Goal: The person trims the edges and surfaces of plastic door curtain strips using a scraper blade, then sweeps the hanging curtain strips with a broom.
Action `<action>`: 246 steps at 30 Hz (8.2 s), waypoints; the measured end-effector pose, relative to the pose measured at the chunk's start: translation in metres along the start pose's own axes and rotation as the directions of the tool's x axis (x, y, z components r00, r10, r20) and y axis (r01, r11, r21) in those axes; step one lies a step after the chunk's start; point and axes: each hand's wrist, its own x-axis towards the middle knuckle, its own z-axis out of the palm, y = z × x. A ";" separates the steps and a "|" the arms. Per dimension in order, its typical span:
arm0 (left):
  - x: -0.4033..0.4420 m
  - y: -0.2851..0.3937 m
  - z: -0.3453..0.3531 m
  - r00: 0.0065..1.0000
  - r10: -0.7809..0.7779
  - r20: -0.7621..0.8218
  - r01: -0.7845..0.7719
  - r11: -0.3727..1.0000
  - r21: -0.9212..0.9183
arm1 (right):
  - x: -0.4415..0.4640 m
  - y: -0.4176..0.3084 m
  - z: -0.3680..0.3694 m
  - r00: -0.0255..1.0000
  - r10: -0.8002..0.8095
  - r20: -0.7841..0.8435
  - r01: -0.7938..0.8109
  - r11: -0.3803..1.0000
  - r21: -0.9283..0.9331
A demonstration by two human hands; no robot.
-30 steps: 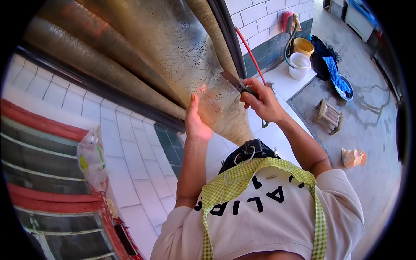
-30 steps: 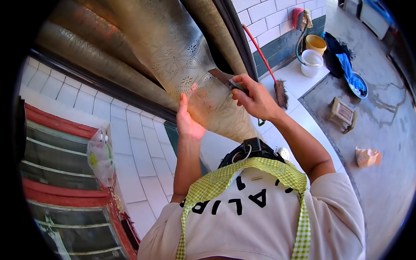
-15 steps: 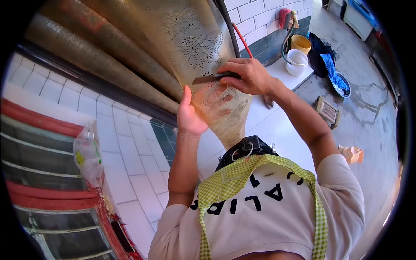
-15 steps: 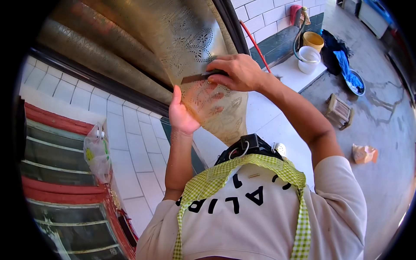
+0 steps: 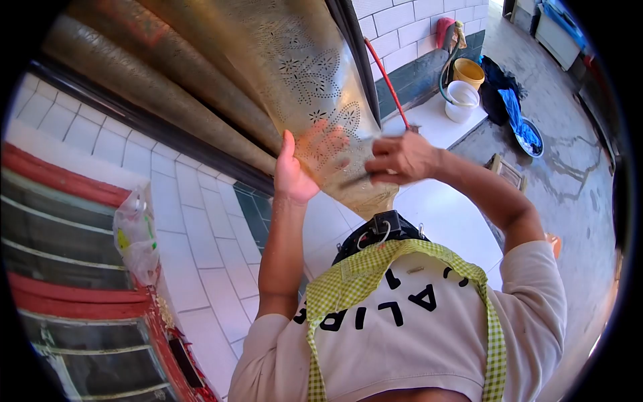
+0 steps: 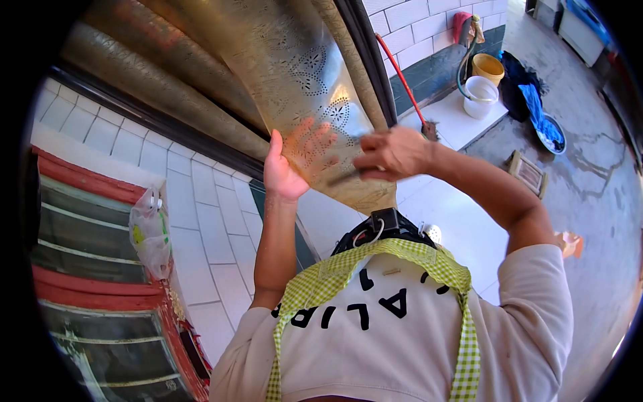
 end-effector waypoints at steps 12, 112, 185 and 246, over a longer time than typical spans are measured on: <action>0.014 -0.031 -0.031 0.896 0.402 -0.189 -0.171 0.704 0.689 | 0.007 0.027 0.048 0.577 0.782 0.237 -0.074 -0.239 0.968; 0.137 0.155 -0.190 0.636 0.768 -0.074 -0.566 0.530 0.632 | 0.377 0.233 -0.013 0.851 -0.366 -0.377 0.310 0.929 -0.203; 0.123 0.170 -0.213 0.617 0.784 -0.061 -0.645 0.549 0.531 | 0.377 0.209 0.053 0.941 0.284 -0.182 0.084 0.325 0.942; 0.111 0.129 -0.245 0.852 0.447 -0.272 -0.229 0.786 0.574 | 0.329 0.203 0.100 0.973 -0.152 -0.172 0.123 0.978 -0.167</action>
